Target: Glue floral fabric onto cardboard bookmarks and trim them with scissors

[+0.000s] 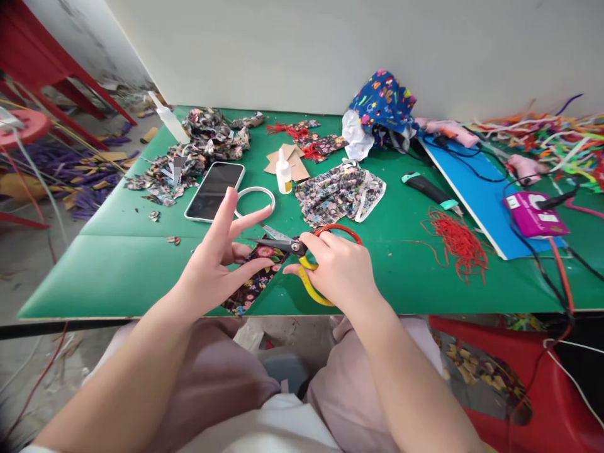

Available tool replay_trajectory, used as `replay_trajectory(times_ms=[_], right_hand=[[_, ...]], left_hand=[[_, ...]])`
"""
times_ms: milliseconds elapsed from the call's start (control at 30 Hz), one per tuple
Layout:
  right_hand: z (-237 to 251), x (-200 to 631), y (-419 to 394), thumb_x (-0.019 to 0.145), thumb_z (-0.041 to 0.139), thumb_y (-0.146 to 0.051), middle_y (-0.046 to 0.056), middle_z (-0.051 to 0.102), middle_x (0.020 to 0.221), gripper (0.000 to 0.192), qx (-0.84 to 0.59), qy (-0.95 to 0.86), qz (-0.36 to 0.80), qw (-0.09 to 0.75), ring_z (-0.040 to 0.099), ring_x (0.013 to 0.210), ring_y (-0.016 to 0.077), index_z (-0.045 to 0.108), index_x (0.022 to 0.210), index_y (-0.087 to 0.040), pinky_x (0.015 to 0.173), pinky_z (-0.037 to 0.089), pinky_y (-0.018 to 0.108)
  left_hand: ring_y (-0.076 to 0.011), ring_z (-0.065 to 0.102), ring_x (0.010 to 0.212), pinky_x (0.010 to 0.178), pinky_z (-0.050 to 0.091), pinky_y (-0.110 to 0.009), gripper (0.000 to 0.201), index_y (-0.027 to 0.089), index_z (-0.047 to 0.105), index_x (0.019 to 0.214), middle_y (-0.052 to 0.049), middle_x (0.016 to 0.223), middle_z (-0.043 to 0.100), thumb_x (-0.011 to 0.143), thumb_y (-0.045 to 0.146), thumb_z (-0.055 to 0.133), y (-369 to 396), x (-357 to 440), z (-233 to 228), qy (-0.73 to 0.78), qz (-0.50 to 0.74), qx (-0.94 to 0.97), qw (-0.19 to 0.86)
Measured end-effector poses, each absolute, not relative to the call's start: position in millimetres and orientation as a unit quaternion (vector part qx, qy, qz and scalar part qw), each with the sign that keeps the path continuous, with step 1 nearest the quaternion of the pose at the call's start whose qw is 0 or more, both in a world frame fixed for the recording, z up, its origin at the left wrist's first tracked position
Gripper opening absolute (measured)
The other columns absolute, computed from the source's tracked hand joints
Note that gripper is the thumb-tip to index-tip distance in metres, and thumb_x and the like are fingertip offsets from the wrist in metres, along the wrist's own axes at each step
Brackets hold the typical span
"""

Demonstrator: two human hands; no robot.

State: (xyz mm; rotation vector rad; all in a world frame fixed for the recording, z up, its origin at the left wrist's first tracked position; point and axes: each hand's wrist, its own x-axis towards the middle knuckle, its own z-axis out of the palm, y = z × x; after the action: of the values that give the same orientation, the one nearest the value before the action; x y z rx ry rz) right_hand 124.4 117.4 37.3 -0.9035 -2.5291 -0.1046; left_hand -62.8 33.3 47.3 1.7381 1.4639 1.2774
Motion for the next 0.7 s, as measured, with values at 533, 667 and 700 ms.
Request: replay_trajectory(times_ms=[533, 667, 700], right_hand=[[39.3, 124.0, 114.2, 0.079, 0.052, -0.061, 0.001, 0.068, 0.07, 0.045, -0.34, -0.914, -0.034, 0.219, 0.06, 0.061, 0.0138, 0.067, 0.096, -0.022, 0.049, 0.024, 0.028], [39.5, 124.3, 113.9, 0.078, 0.054, -0.059, 0.0, 0.068, 0.069, 0.043, -0.337, -0.915, -0.036, 0.22, 0.061, 0.061, 0.0142, 0.067, 0.095, -0.022, 0.048, 0.025, 0.027], [39.0, 124.3, 114.0, 0.078, 0.054, -0.059, 0.0, 0.069, 0.069, 0.042, -0.336, -0.914, -0.035, 0.223, 0.061, 0.06, 0.0143, 0.068, 0.094, -0.022, 0.048, 0.025, 0.027]], left_hand=[[-0.0063, 0.056, 0.058, 0.053, 0.05, -0.02, 0.088, 0.042, 0.009, 0.144, -0.007, 0.14, 0.045, 0.079, 0.014, 0.062, 34.0, -61.6, 47.0, 0.53, 0.477, 0.65, 0.262], [-0.0051, 0.056, 0.059, 0.055, 0.052, -0.019, 0.088, 0.041, 0.008, 0.144, -0.008, 0.14, 0.044, 0.079, 0.012, 0.06, 34.1, -61.9, 46.7, 0.533, 0.47, 0.656, 0.255], [-0.0051, 0.057, 0.059, 0.056, 0.052, -0.019, 0.089, 0.041, 0.008, 0.144, -0.008, 0.141, 0.044, 0.078, 0.011, 0.06, 34.2, -61.7, 46.6, 0.534, 0.467, 0.657, 0.253]])
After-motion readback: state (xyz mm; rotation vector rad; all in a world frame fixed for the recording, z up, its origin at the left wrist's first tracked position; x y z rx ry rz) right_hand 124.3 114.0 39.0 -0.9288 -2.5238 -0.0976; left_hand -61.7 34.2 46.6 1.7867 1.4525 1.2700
